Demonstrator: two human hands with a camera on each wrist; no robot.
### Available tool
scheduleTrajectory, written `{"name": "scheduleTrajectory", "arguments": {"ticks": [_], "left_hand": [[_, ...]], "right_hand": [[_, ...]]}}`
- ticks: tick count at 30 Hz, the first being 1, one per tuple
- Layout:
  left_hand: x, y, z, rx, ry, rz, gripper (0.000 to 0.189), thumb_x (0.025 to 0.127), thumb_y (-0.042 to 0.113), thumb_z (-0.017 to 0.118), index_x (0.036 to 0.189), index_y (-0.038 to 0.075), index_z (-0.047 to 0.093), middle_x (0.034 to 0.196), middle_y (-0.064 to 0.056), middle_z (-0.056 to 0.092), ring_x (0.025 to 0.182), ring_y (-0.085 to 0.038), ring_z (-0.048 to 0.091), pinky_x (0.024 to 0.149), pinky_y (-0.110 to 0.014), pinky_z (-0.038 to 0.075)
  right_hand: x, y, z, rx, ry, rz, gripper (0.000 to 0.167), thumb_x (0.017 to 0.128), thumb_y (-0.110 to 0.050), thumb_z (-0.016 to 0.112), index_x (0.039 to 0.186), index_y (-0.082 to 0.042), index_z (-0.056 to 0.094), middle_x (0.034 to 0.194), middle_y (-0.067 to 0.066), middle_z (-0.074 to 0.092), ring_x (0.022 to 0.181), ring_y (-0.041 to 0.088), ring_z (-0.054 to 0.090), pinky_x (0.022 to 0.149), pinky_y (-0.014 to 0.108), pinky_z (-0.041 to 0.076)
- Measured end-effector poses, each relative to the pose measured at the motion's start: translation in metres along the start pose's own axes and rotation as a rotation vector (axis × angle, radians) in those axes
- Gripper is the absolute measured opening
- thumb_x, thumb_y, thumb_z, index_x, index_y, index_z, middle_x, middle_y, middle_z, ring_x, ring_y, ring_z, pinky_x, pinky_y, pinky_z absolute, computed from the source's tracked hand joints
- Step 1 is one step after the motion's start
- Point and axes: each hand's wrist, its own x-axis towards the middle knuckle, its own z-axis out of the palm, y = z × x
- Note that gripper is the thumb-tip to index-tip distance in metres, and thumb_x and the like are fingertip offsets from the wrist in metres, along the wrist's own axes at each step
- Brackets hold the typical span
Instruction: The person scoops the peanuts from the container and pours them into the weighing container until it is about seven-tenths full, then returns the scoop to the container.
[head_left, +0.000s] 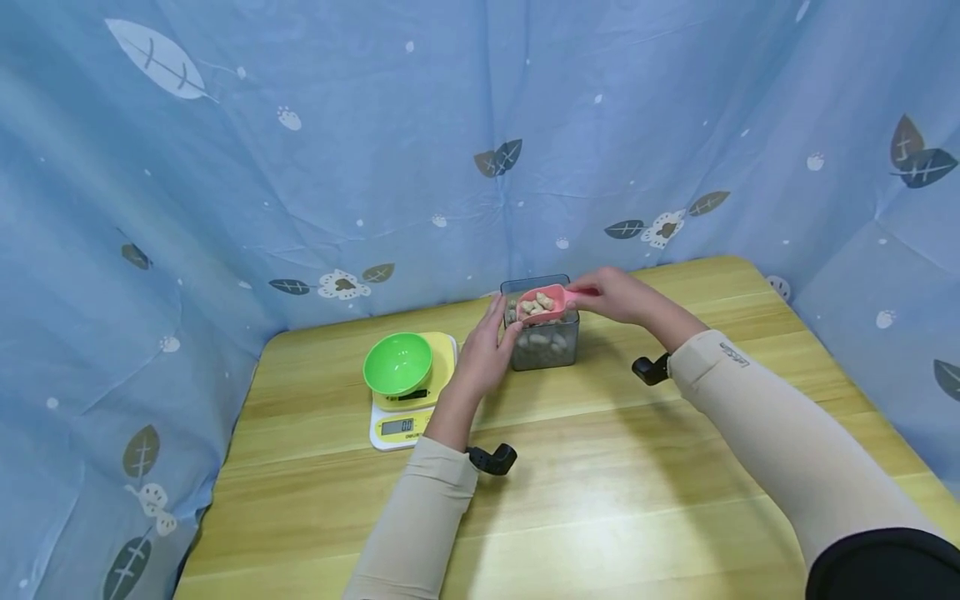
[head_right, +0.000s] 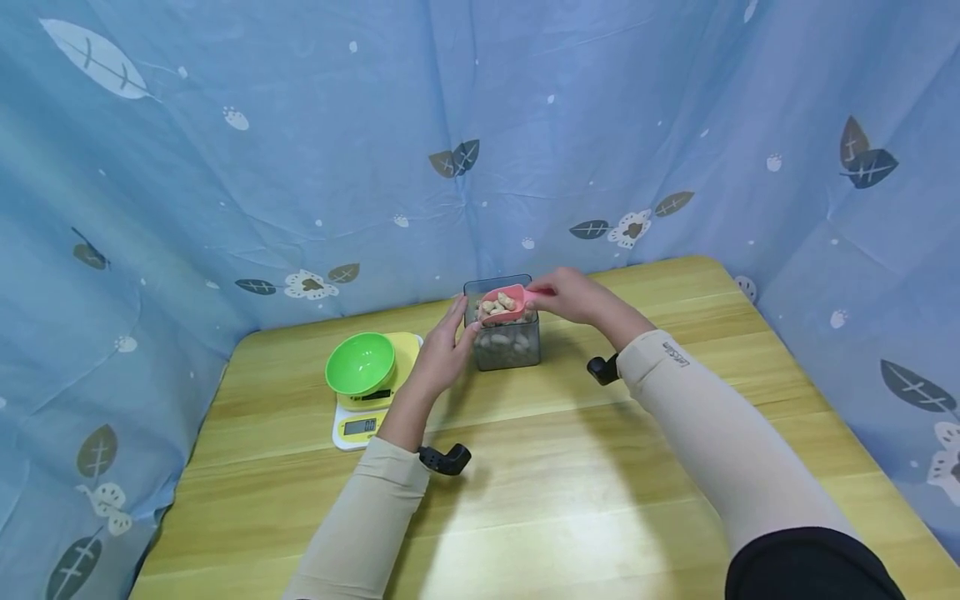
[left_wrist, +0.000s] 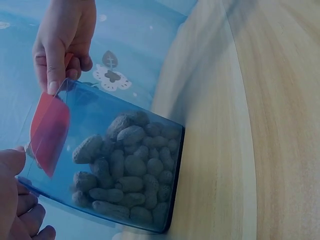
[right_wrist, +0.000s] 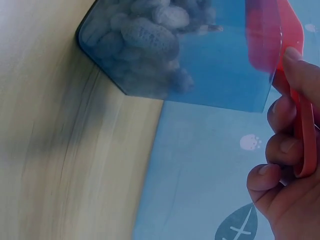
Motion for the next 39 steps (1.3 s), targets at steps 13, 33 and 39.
{"name": "scheduleTrajectory", "arguments": {"ticks": [13, 33, 39], "left_hand": [[-0.002, -0.001, -0.012, 0.003, 0.012, -0.009, 0.064, 0.104, 0.05, 0.036, 0.159, 0.027, 0.011, 0.166, 0.009, 0.007, 0.152, -0.019, 0.016, 0.122, -0.045, 0.021], [-0.068, -0.07, -0.088, 0.17, 0.195, -0.069, 0.078, 0.098, 0.059, 0.044, 0.16, 0.021, 0.014, 0.166, 0.005, 0.009, 0.153, -0.027, 0.01, 0.122, -0.053, 0.016], [-0.085, -0.096, -0.092, 0.179, 0.176, -0.131, 0.085, 0.097, 0.061, 0.045, 0.159, 0.014, 0.012, 0.166, 0.001, 0.005, 0.153, -0.026, 0.009, 0.123, -0.051, 0.017]], "right_hand": [[0.004, -0.004, -0.012, 0.019, 0.005, 0.056, 0.043, 0.1, -0.03, 0.058, 0.132, -0.002, 0.062, 0.122, 0.019, 0.068, 0.107, 0.032, 0.065, 0.092, 0.05, 0.052], [0.051, -0.08, 0.028, 0.046, 0.008, -0.06, 0.035, 0.099, -0.03, 0.061, 0.124, -0.006, 0.068, 0.099, 0.008, 0.072, 0.072, 0.019, 0.055, 0.069, 0.033, 0.046], [0.062, -0.102, 0.052, 0.065, -0.008, -0.112, 0.033, 0.098, -0.026, 0.063, 0.12, -0.003, 0.07, 0.097, 0.009, 0.073, 0.075, 0.017, 0.057, 0.071, 0.033, 0.05]]}}
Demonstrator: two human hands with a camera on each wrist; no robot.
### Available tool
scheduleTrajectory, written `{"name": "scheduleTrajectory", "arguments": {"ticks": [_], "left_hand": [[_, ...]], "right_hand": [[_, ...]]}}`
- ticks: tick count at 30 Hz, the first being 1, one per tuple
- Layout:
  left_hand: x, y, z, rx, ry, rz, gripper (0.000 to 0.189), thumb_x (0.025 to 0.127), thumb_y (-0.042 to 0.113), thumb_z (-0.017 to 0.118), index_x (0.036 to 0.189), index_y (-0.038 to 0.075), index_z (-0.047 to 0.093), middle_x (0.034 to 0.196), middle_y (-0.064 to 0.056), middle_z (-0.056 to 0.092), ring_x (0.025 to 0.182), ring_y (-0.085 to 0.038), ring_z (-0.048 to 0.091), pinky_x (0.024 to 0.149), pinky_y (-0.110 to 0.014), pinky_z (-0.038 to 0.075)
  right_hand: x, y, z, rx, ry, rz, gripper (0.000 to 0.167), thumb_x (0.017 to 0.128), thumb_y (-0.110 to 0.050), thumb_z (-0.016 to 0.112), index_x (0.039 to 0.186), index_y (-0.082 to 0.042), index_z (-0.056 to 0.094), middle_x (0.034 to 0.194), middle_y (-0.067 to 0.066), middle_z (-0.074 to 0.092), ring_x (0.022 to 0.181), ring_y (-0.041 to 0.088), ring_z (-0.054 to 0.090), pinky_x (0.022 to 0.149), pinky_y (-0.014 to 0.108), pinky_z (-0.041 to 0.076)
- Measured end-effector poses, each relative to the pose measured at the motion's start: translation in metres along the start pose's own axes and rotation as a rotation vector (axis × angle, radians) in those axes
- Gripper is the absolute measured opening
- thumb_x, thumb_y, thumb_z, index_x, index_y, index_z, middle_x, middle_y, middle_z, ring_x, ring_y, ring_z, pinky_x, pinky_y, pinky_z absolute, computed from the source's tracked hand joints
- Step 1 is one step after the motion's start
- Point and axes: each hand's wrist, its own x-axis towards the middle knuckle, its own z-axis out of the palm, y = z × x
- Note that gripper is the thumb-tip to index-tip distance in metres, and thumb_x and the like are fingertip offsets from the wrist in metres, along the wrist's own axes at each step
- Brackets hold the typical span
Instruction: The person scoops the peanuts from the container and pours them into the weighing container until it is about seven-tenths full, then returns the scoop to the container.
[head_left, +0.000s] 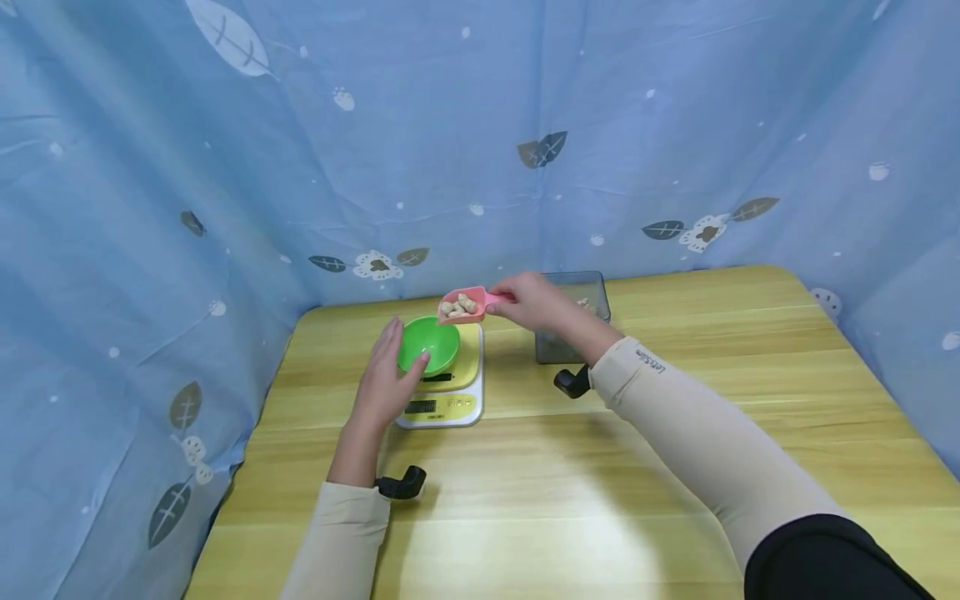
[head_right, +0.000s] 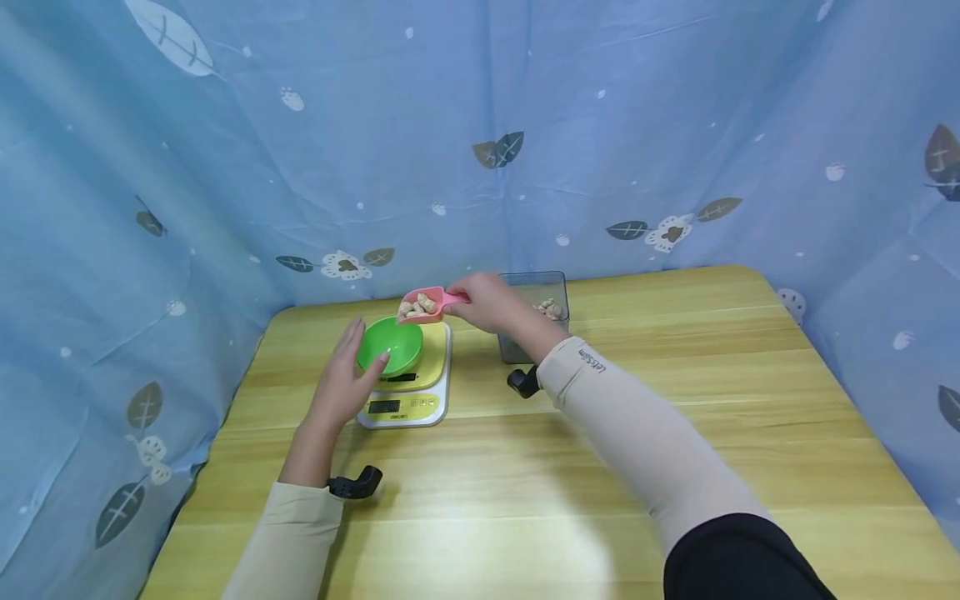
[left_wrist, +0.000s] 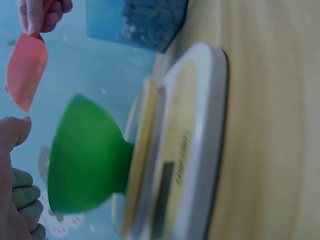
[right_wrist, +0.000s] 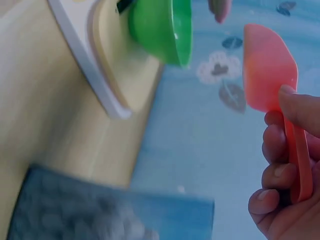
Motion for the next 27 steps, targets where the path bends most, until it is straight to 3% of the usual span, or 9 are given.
{"name": "scheduleTrajectory", "arguments": {"ticks": [6, 10, 20, 23, 27], "left_hand": [[-0.006, -0.014, 0.002, -0.012, -0.032, -0.056, 0.09, 0.095, 0.064, 0.045, 0.159, 0.013, 0.009, 0.167, 0.0, 0.002, 0.153, -0.027, 0.007, 0.122, -0.053, 0.017], [-0.007, -0.02, 0.005, -0.013, -0.044, -0.085, 0.089, 0.095, 0.061, 0.048, 0.159, 0.013, 0.009, 0.167, -0.002, 0.004, 0.153, -0.03, 0.009, 0.121, -0.055, 0.018], [-0.009, -0.026, 0.013, -0.045, -0.037, -0.111, 0.091, 0.095, 0.061, 0.049, 0.159, 0.009, 0.01, 0.166, -0.005, 0.007, 0.152, -0.032, 0.012, 0.12, -0.055, 0.02], [-0.008, -0.026, 0.013, -0.044, -0.034, -0.104, 0.091, 0.095, 0.061, 0.049, 0.159, 0.01, 0.009, 0.167, -0.004, 0.007, 0.152, -0.031, 0.012, 0.12, -0.055, 0.021], [-0.007, -0.026, 0.013, -0.033, -0.033, -0.099, 0.091, 0.095, 0.062, 0.048, 0.159, 0.012, 0.01, 0.167, -0.003, 0.007, 0.152, -0.03, 0.012, 0.121, -0.054, 0.021]], "right_hand": [[0.007, -0.01, 0.026, -0.014, -0.015, -0.009, 0.036, 0.097, -0.028, 0.063, 0.125, -0.005, 0.067, 0.112, 0.009, 0.073, 0.092, 0.019, 0.067, 0.086, 0.035, 0.056], [0.009, -0.014, 0.044, -0.037, -0.023, 0.022, 0.037, 0.097, -0.029, 0.064, 0.126, -0.005, 0.067, 0.114, 0.01, 0.072, 0.098, 0.021, 0.068, 0.089, 0.036, 0.056], [0.011, -0.014, 0.071, -0.073, -0.033, 0.088, 0.031, 0.097, -0.028, 0.064, 0.12, -0.007, 0.07, 0.097, 0.004, 0.071, 0.078, 0.013, 0.059, 0.072, 0.028, 0.05], [0.012, -0.013, 0.073, -0.072, -0.03, 0.087, 0.03, 0.097, -0.028, 0.063, 0.118, -0.007, 0.07, 0.088, 0.003, 0.068, 0.072, 0.014, 0.056, 0.066, 0.027, 0.047], [0.013, -0.015, 0.073, -0.105, -0.023, 0.063, 0.029, 0.097, -0.027, 0.063, 0.117, -0.008, 0.071, 0.089, 0.003, 0.068, 0.074, 0.014, 0.056, 0.067, 0.027, 0.048]]}}
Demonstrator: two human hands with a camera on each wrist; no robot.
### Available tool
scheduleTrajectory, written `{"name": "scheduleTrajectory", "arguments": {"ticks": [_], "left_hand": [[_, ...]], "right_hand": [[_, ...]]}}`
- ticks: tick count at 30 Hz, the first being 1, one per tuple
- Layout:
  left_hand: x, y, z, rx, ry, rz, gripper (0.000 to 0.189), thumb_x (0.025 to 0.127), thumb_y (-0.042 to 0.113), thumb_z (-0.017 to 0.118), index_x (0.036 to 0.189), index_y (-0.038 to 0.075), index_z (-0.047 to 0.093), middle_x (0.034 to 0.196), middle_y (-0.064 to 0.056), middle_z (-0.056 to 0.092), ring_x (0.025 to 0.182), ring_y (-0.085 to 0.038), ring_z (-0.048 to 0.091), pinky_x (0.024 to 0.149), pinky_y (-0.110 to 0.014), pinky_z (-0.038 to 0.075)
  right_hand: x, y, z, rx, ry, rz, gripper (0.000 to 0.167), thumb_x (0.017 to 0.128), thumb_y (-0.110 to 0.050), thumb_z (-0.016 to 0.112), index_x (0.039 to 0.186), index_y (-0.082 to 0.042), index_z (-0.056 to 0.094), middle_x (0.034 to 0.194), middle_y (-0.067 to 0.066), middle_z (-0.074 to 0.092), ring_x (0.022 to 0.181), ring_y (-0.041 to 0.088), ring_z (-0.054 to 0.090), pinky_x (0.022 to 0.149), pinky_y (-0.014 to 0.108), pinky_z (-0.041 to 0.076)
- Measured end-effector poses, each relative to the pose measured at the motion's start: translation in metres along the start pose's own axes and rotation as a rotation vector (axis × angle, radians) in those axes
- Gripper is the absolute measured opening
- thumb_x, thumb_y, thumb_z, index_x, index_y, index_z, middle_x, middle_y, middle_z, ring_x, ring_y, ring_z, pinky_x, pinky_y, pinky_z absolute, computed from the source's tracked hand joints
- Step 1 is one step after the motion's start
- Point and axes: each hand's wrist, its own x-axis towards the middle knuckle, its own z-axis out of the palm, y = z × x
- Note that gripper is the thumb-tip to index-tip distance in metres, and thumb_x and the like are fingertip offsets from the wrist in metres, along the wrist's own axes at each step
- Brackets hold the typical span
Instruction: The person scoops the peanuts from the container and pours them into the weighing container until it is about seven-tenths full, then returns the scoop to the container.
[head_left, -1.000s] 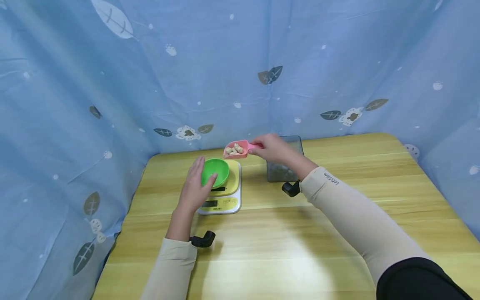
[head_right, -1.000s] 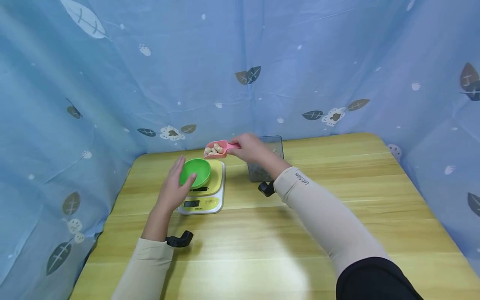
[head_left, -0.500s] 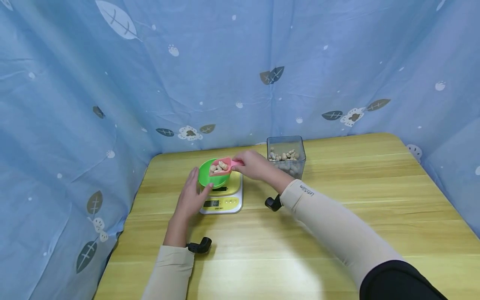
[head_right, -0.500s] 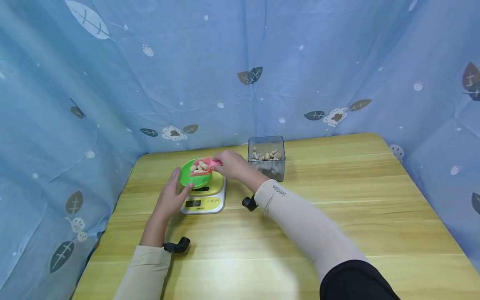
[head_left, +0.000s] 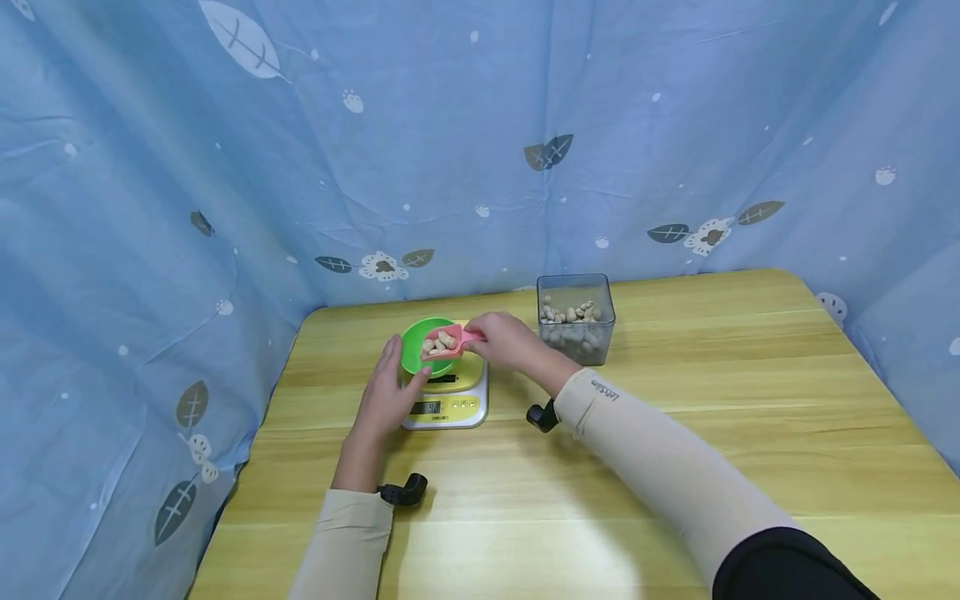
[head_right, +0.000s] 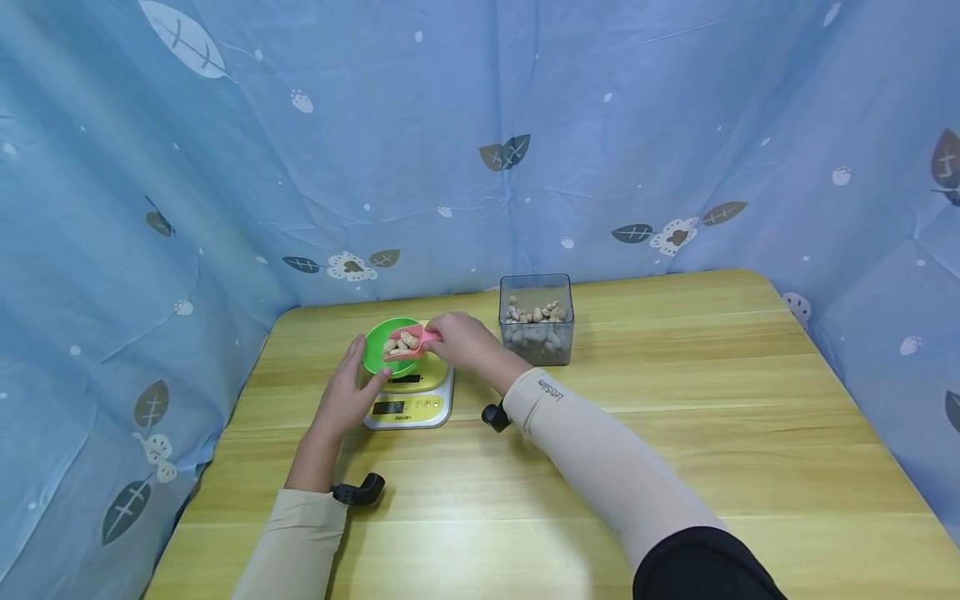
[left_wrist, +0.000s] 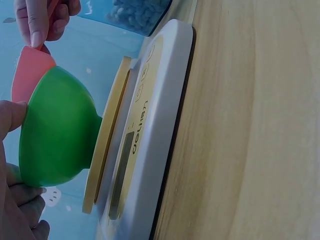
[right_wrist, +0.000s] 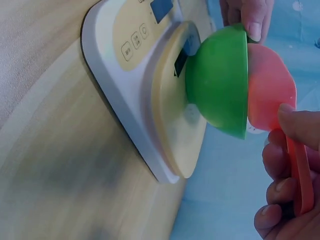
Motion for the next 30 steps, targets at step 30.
{"name": "scheduleTrajectory", "arguments": {"ticks": [30], "left_hand": [[-0.001, 0.003, -0.001, -0.017, 0.001, -0.003, 0.088, 0.096, 0.055, 0.052, 0.159, 0.01, 0.01, 0.166, -0.006, 0.009, 0.152, -0.033, 0.014, 0.12, -0.055, 0.021]], "right_hand": [[-0.012, -0.012, -0.025, -0.63, 0.223, -0.285, 0.024, 0.087, -0.002, 0.069, 0.105, -0.015, 0.077, 0.095, 0.003, 0.07, 0.085, 0.019, 0.06, 0.069, 0.028, 0.051]]}}
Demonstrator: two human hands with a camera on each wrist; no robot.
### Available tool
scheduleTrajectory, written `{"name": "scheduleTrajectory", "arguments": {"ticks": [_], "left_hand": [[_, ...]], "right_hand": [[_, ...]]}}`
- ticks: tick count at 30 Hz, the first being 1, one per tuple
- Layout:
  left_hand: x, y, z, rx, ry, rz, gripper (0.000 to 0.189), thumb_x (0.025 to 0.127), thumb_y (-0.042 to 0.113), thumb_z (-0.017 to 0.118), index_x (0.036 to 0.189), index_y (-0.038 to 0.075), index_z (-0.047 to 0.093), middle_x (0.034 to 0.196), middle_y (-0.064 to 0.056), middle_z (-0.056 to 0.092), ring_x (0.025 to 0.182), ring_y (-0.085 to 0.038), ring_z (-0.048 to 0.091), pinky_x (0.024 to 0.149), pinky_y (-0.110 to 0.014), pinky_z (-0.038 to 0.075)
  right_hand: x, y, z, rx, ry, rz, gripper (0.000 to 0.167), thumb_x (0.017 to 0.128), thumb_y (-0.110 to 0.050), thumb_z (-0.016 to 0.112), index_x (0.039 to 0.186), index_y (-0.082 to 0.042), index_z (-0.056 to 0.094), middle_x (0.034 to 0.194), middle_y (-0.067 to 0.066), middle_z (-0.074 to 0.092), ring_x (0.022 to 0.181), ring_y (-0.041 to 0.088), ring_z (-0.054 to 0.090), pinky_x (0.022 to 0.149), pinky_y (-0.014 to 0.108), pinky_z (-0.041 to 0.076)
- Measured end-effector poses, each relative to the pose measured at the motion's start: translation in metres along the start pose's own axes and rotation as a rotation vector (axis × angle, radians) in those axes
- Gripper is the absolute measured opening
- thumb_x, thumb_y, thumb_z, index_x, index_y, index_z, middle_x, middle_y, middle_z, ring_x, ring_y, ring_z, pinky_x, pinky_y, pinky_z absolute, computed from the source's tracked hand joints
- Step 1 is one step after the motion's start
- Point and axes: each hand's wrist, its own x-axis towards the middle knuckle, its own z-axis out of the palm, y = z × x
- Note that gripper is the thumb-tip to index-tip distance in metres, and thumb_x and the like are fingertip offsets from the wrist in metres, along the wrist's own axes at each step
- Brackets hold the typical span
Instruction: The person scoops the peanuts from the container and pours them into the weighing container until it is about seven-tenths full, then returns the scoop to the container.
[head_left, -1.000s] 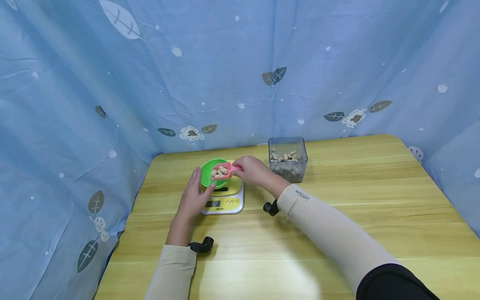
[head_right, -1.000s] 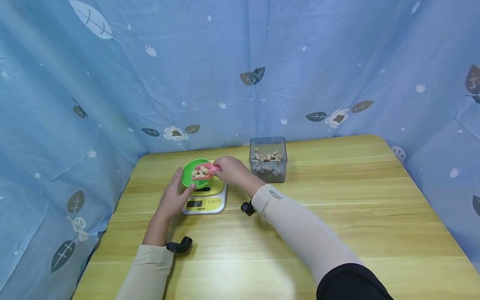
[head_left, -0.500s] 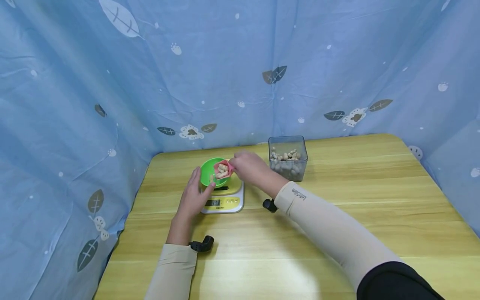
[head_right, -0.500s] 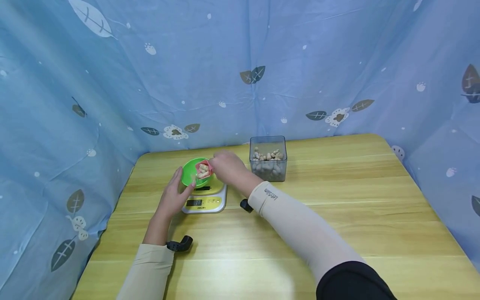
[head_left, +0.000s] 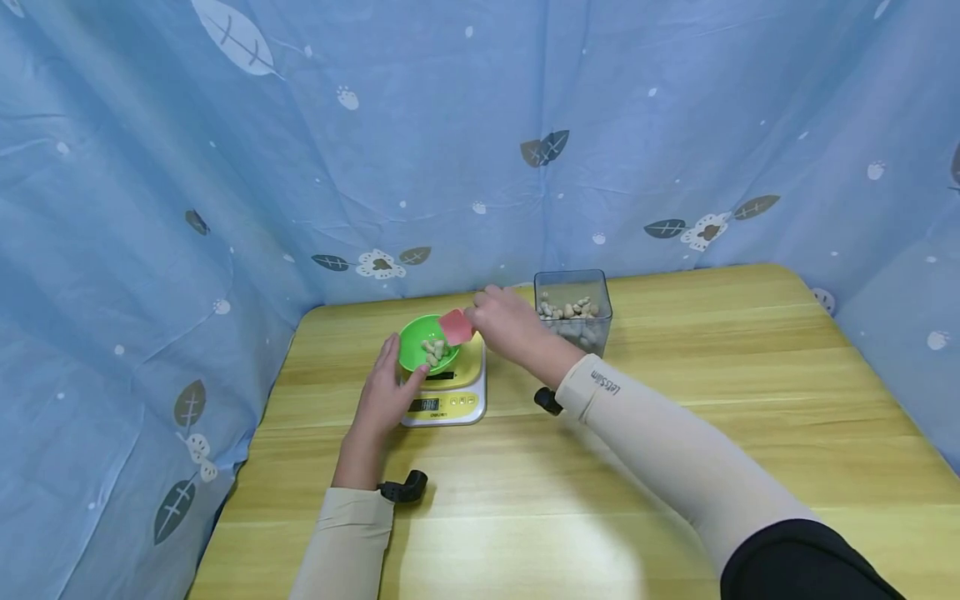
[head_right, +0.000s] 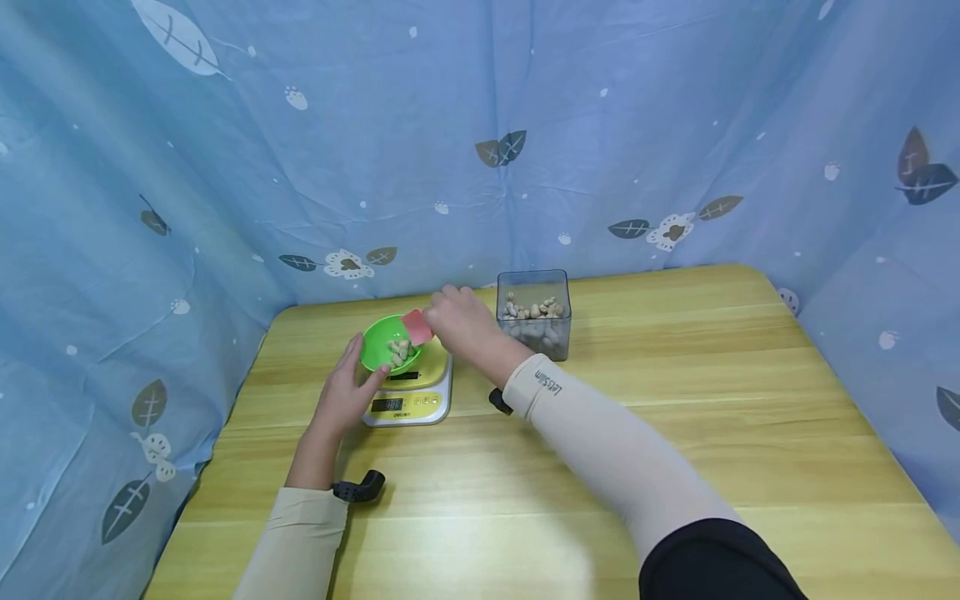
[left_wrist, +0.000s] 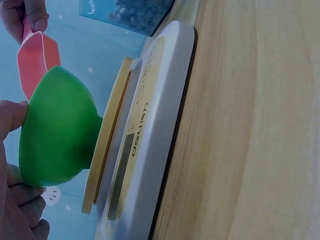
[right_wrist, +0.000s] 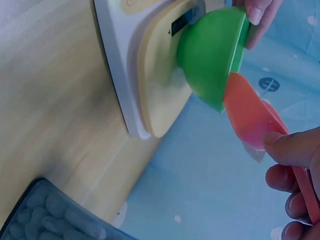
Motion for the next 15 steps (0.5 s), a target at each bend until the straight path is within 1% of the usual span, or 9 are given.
{"name": "scheduleTrajectory", "arguments": {"ticks": [6, 8, 13, 15], "left_hand": [[0.001, -0.001, 0.0, -0.006, 0.008, 0.006, 0.086, 0.097, 0.052, 0.053, 0.159, 0.008, 0.012, 0.166, -0.007, 0.01, 0.151, -0.033, 0.014, 0.12, -0.055, 0.02], [0.0, -0.001, 0.0, -0.009, 0.007, 0.007, 0.086, 0.097, 0.051, 0.053, 0.159, 0.008, 0.012, 0.166, -0.007, 0.009, 0.152, -0.033, 0.014, 0.121, -0.054, 0.019], [0.001, 0.005, -0.003, -0.007, -0.001, 0.008, 0.087, 0.097, 0.052, 0.053, 0.159, 0.011, 0.008, 0.167, -0.003, 0.005, 0.152, -0.031, 0.011, 0.121, -0.054, 0.018], [0.003, 0.01, -0.005, -0.006, 0.005, 0.016, 0.088, 0.096, 0.053, 0.053, 0.16, 0.013, 0.008, 0.167, -0.001, 0.004, 0.153, -0.029, 0.009, 0.121, -0.054, 0.017]], "right_hand": [[-0.002, 0.008, -0.005, 0.041, -0.014, 0.036, 0.026, 0.084, 0.001, 0.069, 0.105, -0.014, 0.076, 0.095, 0.004, 0.07, 0.085, 0.02, 0.06, 0.072, 0.028, 0.052], [-0.004, 0.011, -0.006, 0.059, -0.004, 0.048, 0.024, 0.085, -0.002, 0.071, 0.105, -0.014, 0.076, 0.096, 0.004, 0.071, 0.084, 0.019, 0.06, 0.073, 0.028, 0.053], [-0.01, 0.024, -0.01, 0.114, 0.067, 0.053, 0.012, 0.09, -0.014, 0.071, 0.101, -0.011, 0.076, 0.088, 0.006, 0.07, 0.081, 0.023, 0.062, 0.071, 0.035, 0.054], [-0.014, 0.03, -0.013, 0.127, 0.096, 0.054, 0.012, 0.091, -0.018, 0.07, 0.097, -0.01, 0.077, 0.083, 0.006, 0.069, 0.078, 0.025, 0.061, 0.069, 0.038, 0.053]]}}
